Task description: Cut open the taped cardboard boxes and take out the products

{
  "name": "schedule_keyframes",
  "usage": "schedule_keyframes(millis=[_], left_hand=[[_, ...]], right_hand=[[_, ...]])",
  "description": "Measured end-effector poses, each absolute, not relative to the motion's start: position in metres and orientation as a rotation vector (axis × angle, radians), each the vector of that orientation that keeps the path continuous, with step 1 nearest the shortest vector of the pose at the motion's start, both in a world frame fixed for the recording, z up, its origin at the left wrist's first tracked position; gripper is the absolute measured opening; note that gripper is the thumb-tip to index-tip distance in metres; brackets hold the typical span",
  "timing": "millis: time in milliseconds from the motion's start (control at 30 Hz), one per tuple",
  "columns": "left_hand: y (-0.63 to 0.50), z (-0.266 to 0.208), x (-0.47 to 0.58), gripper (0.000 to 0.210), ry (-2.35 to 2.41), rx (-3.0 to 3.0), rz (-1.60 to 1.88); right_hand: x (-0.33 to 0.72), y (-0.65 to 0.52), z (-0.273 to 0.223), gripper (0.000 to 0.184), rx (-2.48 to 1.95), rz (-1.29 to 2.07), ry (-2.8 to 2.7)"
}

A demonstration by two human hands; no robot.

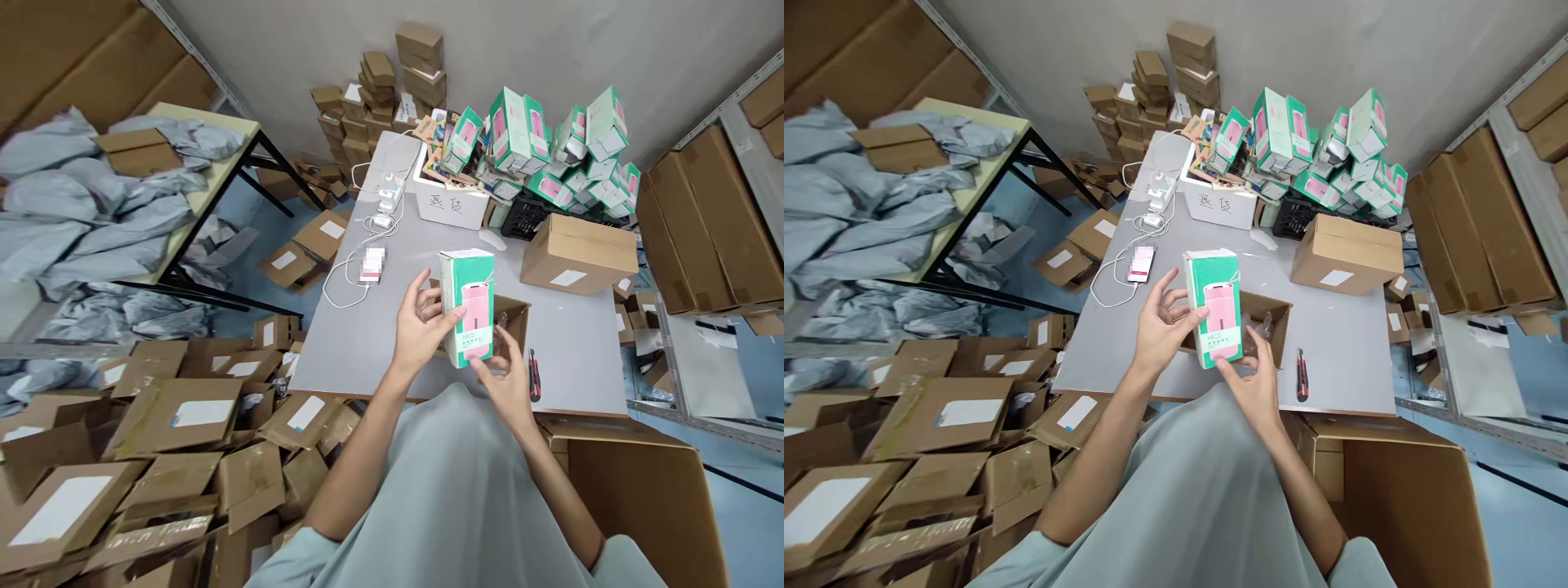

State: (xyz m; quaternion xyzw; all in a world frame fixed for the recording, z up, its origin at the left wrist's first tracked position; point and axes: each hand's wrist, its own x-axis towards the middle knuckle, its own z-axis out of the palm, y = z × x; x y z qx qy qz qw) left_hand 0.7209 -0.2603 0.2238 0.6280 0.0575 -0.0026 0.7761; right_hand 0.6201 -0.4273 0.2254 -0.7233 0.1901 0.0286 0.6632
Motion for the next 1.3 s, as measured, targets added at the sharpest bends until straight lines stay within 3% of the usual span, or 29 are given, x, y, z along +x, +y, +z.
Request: schedule_keyframes(millis=[133, 467, 633, 800, 1033, 1133, 1300], left_hand=[[-0.268, 0.232, 0.712, 0.110, 0.169, 1.367, 0.018], [-0.238, 0.227, 0.695, 0.088, 0.056, 1.300, -0.485], [-0.246, 0.224, 0.692, 0.094, 0.132, 1.309, -0.416], [-0.260, 0.225, 0.687, 0.105, 0.243, 1.451, -0.225], [-0.267, 0.236, 0.667, 0.086, 0.092, 1.795, 0.069], [-0.250, 0.231, 0.669, 0.093, 0.068, 1.572, -0.142], [-0.229, 0.212, 0.672, 0.082, 0.126, 1.235, -0.541]], right_hand=[[0.621, -0.414, 0.227, 0.111, -1.786, -0.080, 0.447], [0.621, -0.433, 0.227, 0.101, -1.299, 0.172, 0.340], [0.625, -0.436, 0.222, 0.095, -1.436, 0.174, 0.338], [0.640, -0.433, 0.235, 0.081, -1.796, -0.067, 0.299], [0.672, -0.425, 0.257, 0.114, -1.846, -0.207, 0.284], [0.677, -0.435, 0.252, 0.111, -1.670, -0.131, 0.264], [0.679, -0.448, 0.236, 0.109, -1.447, 0.013, 0.215]])
